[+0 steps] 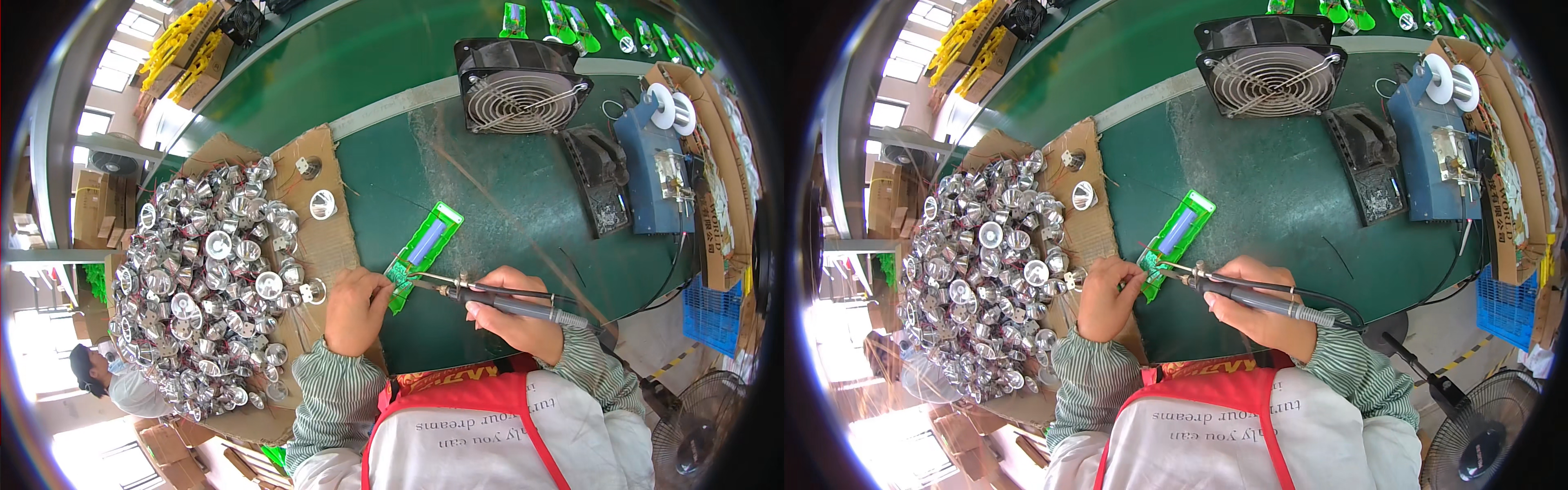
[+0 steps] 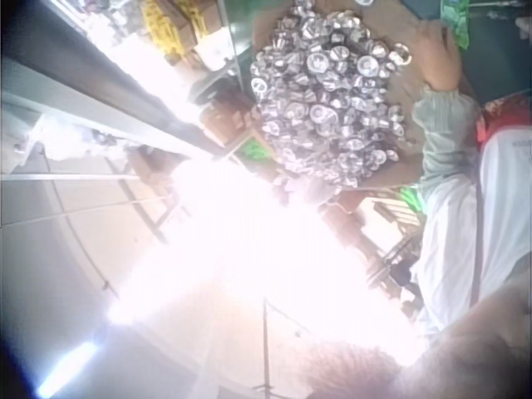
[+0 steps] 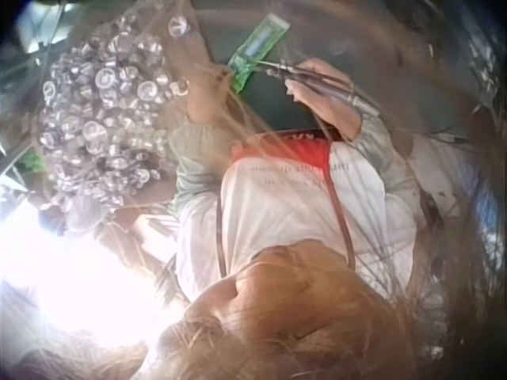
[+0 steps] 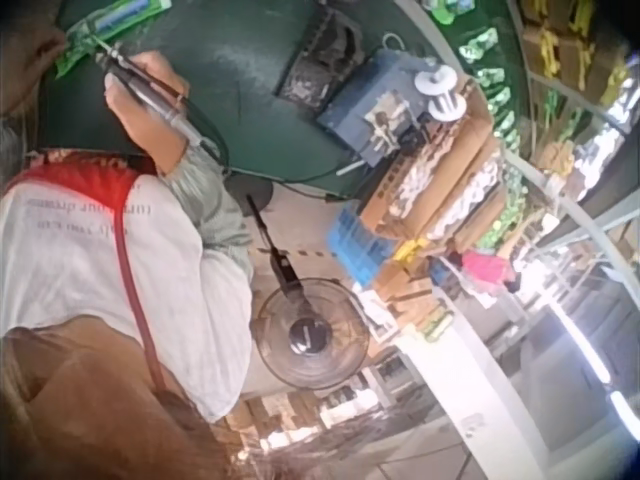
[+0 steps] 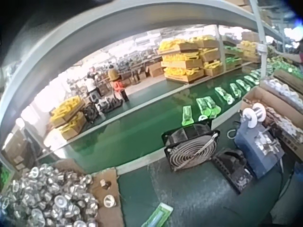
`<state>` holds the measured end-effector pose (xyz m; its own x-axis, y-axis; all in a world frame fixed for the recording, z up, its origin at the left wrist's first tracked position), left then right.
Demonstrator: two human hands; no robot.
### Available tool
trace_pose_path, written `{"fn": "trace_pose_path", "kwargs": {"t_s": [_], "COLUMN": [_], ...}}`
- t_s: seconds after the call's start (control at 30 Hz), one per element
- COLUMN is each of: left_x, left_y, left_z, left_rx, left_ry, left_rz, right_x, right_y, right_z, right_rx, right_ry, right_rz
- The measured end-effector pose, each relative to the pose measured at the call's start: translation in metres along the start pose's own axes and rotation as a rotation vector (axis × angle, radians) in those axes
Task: The person solders components onto flashlight casings using a soldering iron and places the assembled flashlights onto a conveyor belt.
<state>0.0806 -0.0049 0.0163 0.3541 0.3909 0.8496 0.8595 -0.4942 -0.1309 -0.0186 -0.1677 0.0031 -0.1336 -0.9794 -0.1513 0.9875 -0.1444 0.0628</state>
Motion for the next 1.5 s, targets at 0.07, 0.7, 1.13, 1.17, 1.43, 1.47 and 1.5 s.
{"fn": "trace_pose_path", "kwargs": {"t_s": [0.07,0.7,1.13,1.17,1.43,1.47,1.5], "left_x": [0.000,0.000,0.014,0.016,-0.003,-0.003,-0.003], "left_y": [0.001,0.006,-0.003,-0.006,-0.015,-0.014,-0.013], "left_z": [0.001,0.000,-0.015,-0.016,-0.034,-0.032,-0.029], "left_rx": [-0.013,-0.042,-0.113,-0.114,-0.350,-0.354,-0.352], "left_ry": [-0.003,-0.038,0.097,0.098,0.368,0.366,0.252], "left_rz": [-0.001,0.043,-0.008,-0.002,-0.047,-0.052,-0.017], "right_x": [-0.004,-0.006,0.016,0.016,0.014,0.014,0.014], "right_y": [0.004,0.010,-0.008,-0.009,-0.008,-0.008,-0.008], "right_z": [-0.006,-0.009,-0.003,-0.001,-0.002,-0.001,0.000], "right_rx": [-0.035,0.002,-0.061,-0.046,-0.020,-0.007,-0.001], "right_ry": [0.012,-0.046,0.005,0.024,0.021,0.034,0.039], "right_rz": [0.005,0.017,-0.065,-0.063,-0.058,-0.058,-0.054]}}
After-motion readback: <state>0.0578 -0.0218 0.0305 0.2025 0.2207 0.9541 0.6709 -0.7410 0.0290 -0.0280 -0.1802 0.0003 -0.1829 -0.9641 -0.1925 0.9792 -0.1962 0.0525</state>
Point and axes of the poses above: each hand's wrist, its own y-axis towards the middle knuckle, its own x-axis out of the back of the hand, z = x × y, the point moved 10 cm from there along y, towards the middle knuckle, and after that the axes turned 9 degrees about x, right-handed, at the moved point
